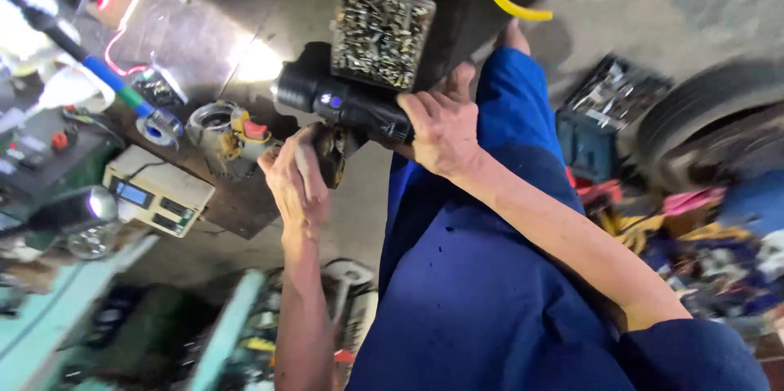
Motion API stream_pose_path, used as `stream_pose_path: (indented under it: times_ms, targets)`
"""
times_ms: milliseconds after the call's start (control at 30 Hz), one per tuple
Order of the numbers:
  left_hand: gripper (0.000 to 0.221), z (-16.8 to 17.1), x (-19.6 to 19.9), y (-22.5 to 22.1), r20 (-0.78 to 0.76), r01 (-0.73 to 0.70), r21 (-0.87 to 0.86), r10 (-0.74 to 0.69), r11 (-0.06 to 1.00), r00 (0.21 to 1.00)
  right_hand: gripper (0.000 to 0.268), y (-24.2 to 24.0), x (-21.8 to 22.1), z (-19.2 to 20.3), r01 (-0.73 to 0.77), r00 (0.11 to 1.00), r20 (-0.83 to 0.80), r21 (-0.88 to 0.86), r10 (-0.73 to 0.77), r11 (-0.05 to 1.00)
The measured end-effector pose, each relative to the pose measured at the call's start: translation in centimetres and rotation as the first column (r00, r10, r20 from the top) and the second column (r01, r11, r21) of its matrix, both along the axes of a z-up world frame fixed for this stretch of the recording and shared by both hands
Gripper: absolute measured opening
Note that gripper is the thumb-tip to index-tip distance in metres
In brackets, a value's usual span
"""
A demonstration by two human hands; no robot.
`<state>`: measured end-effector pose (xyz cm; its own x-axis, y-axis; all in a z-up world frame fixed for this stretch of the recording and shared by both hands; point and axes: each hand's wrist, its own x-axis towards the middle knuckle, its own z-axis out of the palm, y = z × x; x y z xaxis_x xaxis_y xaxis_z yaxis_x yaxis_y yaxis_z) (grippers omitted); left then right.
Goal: Inspecting and troubleshooting a disassembled cordless power drill at a workbench using a flashlight.
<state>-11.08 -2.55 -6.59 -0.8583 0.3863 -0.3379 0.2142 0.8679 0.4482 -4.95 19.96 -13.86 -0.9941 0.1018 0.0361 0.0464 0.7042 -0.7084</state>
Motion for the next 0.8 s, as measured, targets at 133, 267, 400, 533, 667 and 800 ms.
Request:
stream_pose_path:
  times_ms: [133, 267, 400, 533, 667, 800]
  targets:
    - [0.047, -3.5, -0.1, -1.4, -0.099, 0.073, -0.042, -0.077, 0.996, 0.992, 0.037, -2.1, 2.1, -4.0, 0.088, 0.995, -0.055, 0.001, -0.088, 0.996]
    - [0.045, -5.6, 0.1, -2.8, -0.204, 0.113, -0.036, -0.118, 0.993, 0.972, 0.032, -2.8, 2.4, -4.2, 0.189, 0.974, -0.103, -0.122, -0.202, 0.974]
    - [0.022, -5.3, -0.6, 0.2, -0.548, 0.408, -0.166, -0.428, 0.898, 0.719, 0.028, -2.6, 2.3, -3.8, 0.235, 0.955, -0.159, -0.115, -0.252, 0.965]
    - [0.03, -4.8, -0.6, -1.2, -0.472, 0.458, -0.146, -0.469, 0.877, 0.746, 0.028, -2.6, 2.5, -4.3, 0.219, 0.959, -0.172, -0.045, -0.224, 0.975]
    - [0.035, -2.7, -1.9, 2.9, -0.356, 0.438, -0.136, -0.456, 0.889, 0.816, 0.026, -2.6, 1.4, -4.2, 0.229, 0.952, -0.215, 0.019, -0.22, 0.973]
    - [0.039, -4.5, -1.8, 0.0, -0.135, 0.185, -0.007, -0.184, 0.983, 0.974, 0.03, -2.6, 0.2, -3.6, 0.272, 0.939, -0.228, 0.039, -0.257, 0.961]
